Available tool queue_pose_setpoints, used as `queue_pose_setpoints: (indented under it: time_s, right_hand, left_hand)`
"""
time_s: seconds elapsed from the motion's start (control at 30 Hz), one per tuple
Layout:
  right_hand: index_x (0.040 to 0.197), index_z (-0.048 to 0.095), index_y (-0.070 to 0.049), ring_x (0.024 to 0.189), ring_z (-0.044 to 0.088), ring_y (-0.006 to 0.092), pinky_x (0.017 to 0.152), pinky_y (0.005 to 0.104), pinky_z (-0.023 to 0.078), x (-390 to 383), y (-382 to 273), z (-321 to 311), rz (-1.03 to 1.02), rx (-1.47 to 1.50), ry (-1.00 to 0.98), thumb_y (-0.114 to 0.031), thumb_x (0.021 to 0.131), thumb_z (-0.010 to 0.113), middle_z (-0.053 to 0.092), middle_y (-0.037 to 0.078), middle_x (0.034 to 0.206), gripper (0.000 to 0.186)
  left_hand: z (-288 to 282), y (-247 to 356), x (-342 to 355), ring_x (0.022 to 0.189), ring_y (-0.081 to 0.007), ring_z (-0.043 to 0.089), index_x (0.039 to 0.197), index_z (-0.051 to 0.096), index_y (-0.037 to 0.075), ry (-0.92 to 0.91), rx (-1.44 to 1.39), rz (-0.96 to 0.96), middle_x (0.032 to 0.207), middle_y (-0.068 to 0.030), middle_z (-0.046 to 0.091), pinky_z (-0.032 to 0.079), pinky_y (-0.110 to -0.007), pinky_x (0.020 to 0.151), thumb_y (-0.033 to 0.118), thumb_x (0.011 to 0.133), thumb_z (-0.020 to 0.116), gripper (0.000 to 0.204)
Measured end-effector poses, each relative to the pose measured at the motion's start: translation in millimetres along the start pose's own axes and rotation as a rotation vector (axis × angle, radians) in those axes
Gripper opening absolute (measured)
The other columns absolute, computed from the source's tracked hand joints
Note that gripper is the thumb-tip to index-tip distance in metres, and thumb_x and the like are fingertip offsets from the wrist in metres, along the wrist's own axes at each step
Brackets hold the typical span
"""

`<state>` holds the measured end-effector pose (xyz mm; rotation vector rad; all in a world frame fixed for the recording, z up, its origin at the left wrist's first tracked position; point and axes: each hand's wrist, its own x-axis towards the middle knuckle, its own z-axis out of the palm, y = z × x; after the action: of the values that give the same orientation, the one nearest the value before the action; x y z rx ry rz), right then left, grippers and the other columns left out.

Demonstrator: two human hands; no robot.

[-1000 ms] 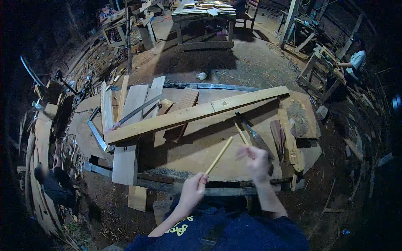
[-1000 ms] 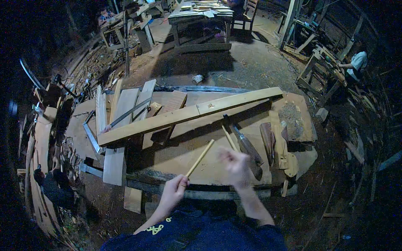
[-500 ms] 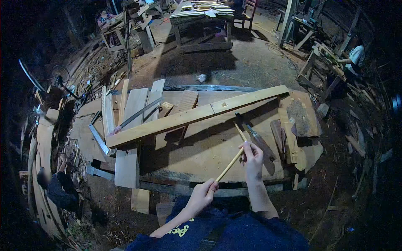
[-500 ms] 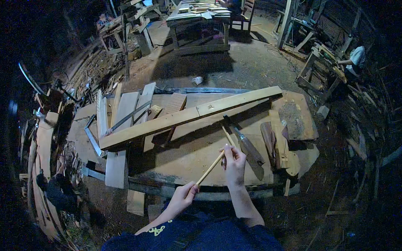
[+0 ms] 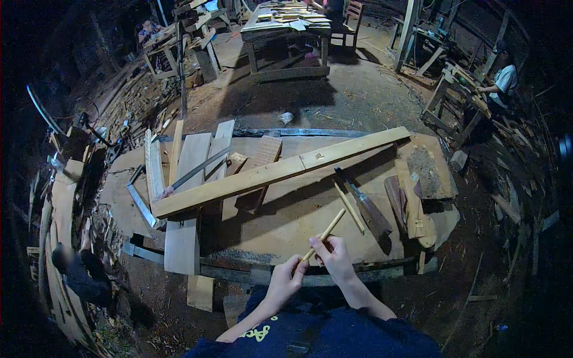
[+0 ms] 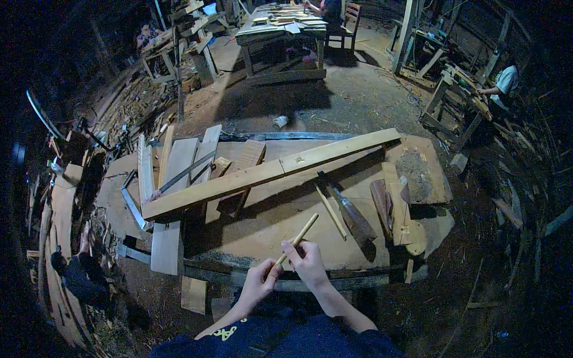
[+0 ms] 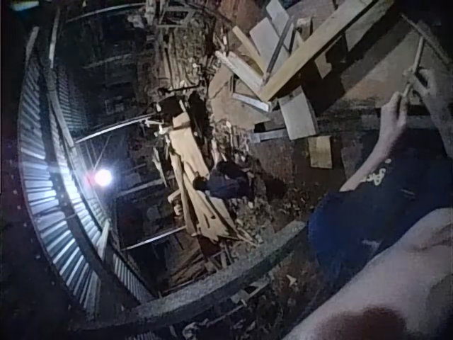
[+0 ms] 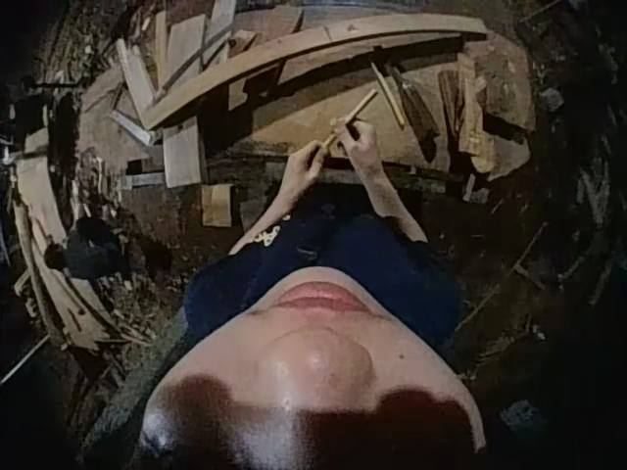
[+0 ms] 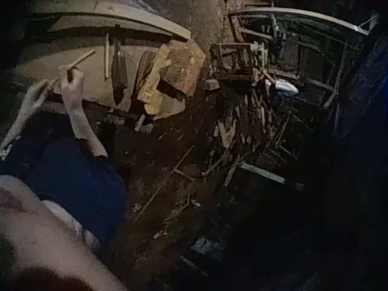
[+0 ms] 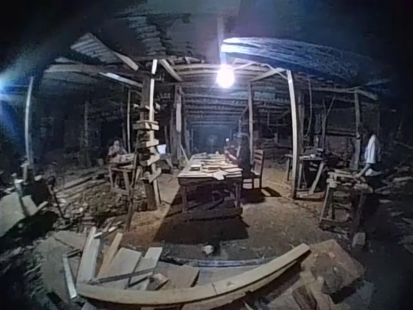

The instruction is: Chisel a small wooden peg or joint component.

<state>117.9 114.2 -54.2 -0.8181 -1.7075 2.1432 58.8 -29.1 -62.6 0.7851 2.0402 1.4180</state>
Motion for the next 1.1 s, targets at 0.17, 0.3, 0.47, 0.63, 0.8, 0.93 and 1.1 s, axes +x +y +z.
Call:
queue_pose_setpoints:
  time_s: [0.17, 0.3, 0.47, 0.63, 0.8, 0.93, 1.1]
  right_hand:
    - [0.078, 0.062, 0.000, 0.053, 0.050, 0.0070, 0.047, 0.0249, 0.038, 2, 8, -2, -0.088, -0.099, 0.063, -0.027, 0.094, 0.060, 0.054, -0.001, 0.059, 0.031]
    - [0.088, 0.064, -0.001, 0.054, 0.051, 0.0123, 0.050, 0.0303, 0.039, 1, 9, -5, -0.281, -0.474, 0.080, -0.023, 0.094, 0.056, 0.056, 0.006, 0.061, 0.024]
    - [0.095, 0.064, 0.000, 0.054, 0.050, 0.0159, 0.051, 0.0328, 0.038, -5, 4, -2, -0.165, -0.506, -0.251, -0.021, 0.094, 0.053, 0.056, 0.011, 0.061, 0.024]
    - [0.093, 0.063, -0.001, 0.055, 0.051, 0.0197, 0.054, 0.0371, 0.039, -8, 2, 0, -0.115, -0.599, -0.244, -0.024, 0.094, 0.054, 0.059, 0.013, 0.064, 0.025]
    - [0.087, 0.066, -0.001, 0.060, 0.060, 0.0235, 0.057, 0.0370, 0.044, -9, 3, -28, -0.157, -0.621, -0.136, -0.021, 0.092, 0.057, 0.063, 0.016, 0.068, 0.022]
    - [0.086, 0.065, 0.001, 0.065, 0.063, 0.0277, 0.058, 0.0375, 0.046, -7, 1, -64, -0.395, -0.714, 0.325, -0.013, 0.088, 0.060, 0.064, 0.016, 0.072, 0.014]
    - [0.098, 0.061, -0.004, 0.090, 0.052, 0.0318, 0.080, 0.0415, 0.042, -1, -4, -112, -0.537, -1.140, 0.846, -0.012, 0.080, 0.067, 0.056, 0.013, 0.091, 0.021]
  left_hand:
    - [-5, 3, 3, 0.066, -0.0282, 0.059, 0.100, 0.060, 0.000, -0.008, 0.016, 0.072, 0.075, -0.0153, 0.061, 0.048, -0.035, 0.065, 0.021, 0.094, 0.055, 0.022]
    - [-21, 10, 15, 0.104, -0.0311, 0.057, 0.110, 0.060, 0.002, 0.146, 0.189, 0.218, 0.107, -0.0176, 0.061, 0.044, -0.039, 0.089, 0.019, 0.093, 0.056, 0.025]
    - [-34, 27, 34, 0.098, -0.0233, 0.062, 0.113, 0.059, 0.000, 0.229, -0.017, 0.222, 0.105, -0.0143, 0.065, 0.046, -0.033, 0.088, 0.016, 0.094, 0.056, 0.025]
    - [-36, 38, 39, 0.086, -0.0119, 0.062, 0.099, 0.061, -0.003, 0.192, -0.256, 0.123, 0.090, -0.0073, 0.067, 0.049, -0.026, 0.079, 0.007, 0.095, 0.054, 0.013]
    - [-50, 35, 50, 0.081, -0.0103, 0.061, 0.093, 0.060, -0.002, 0.435, -0.356, 0.261, 0.087, -0.0072, 0.066, 0.048, -0.024, 0.078, 0.008, 0.095, 0.054, 0.012]
    - [-56, 31, 52, 0.084, -0.0113, 0.062, 0.098, 0.061, -0.001, 0.592, -0.274, 0.234, 0.089, -0.0092, 0.068, 0.048, -0.025, 0.078, 0.011, 0.095, 0.056, 0.014]
    - [-47, 27, 50, 0.086, -0.0123, 0.063, 0.100, 0.061, -0.003, 0.584, -0.075, 0.283, 0.090, -0.0097, 0.069, 0.048, -0.026, 0.080, 0.009, 0.094, 0.057, 0.014]
